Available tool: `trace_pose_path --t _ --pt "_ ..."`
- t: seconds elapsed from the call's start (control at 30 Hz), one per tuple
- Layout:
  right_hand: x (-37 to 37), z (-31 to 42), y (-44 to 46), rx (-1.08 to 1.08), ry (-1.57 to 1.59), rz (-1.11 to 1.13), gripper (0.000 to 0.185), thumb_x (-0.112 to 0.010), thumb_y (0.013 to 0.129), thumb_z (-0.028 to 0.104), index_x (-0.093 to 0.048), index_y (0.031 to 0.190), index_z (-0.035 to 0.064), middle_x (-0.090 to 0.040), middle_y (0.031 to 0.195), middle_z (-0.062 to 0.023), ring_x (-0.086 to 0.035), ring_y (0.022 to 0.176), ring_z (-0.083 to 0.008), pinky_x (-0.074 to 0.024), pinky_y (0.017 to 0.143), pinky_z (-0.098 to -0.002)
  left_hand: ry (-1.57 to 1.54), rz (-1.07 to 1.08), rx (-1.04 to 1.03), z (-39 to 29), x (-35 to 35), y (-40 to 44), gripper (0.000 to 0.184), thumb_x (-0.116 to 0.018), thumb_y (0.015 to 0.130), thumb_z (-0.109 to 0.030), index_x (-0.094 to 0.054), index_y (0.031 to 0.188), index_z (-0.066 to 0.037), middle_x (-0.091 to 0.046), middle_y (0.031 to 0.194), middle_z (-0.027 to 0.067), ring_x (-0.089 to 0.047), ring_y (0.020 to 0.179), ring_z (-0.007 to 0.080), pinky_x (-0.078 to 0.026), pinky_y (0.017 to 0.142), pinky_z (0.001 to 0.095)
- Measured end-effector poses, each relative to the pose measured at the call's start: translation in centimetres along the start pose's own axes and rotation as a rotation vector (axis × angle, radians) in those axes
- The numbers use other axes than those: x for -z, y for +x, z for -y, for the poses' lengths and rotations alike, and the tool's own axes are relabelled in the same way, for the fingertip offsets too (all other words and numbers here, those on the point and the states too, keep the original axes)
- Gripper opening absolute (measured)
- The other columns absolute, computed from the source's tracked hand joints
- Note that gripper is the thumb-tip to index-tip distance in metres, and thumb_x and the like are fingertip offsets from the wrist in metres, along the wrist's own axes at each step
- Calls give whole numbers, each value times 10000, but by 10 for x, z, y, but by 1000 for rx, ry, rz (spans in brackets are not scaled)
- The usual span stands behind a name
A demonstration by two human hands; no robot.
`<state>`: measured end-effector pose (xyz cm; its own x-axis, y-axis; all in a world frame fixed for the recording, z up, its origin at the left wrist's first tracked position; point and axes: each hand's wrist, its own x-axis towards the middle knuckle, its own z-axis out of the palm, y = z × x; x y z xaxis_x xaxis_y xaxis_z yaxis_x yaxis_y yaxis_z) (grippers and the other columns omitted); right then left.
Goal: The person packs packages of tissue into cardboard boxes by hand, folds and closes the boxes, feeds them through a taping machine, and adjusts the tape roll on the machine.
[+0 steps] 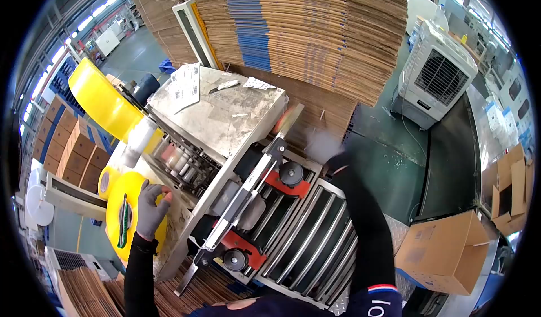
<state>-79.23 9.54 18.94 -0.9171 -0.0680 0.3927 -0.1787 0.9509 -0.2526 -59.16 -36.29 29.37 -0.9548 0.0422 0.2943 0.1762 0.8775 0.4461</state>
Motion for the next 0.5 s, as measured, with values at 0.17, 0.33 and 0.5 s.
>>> trace_pose_path --t 0.17,0.33,0.5 --pt "-25 28 -23 27 333 293 280 -613 851 304 -574 1057 119 -672 843 -214 -656 804 -416 -524 703 -505 33 14 10 -4 -2 0 112 -671 784 -138 -648 808 -31 -647 800 128 -622 846 308 -313 1098 468" --pt "30 17 -5 54 348 -77 329 -642 884 385 -618 1033 93 -688 861 -208 -674 750 -395 -537 680 -483 27 2 11 -2 -4 2 100 -668 785 -125 -655 805 -28 -649 791 124 -618 833 300 -316 1095 463" --pt "23 -20 18 -164 415 -48 349 -655 866 303 -651 1121 64 -689 1082 -210 -683 969 -338 -546 864 -441 46 -13 -3 -1 -6 2 105 -669 792 -129 -655 804 -26 -649 790 125 -619 836 297 -318 1093 464"
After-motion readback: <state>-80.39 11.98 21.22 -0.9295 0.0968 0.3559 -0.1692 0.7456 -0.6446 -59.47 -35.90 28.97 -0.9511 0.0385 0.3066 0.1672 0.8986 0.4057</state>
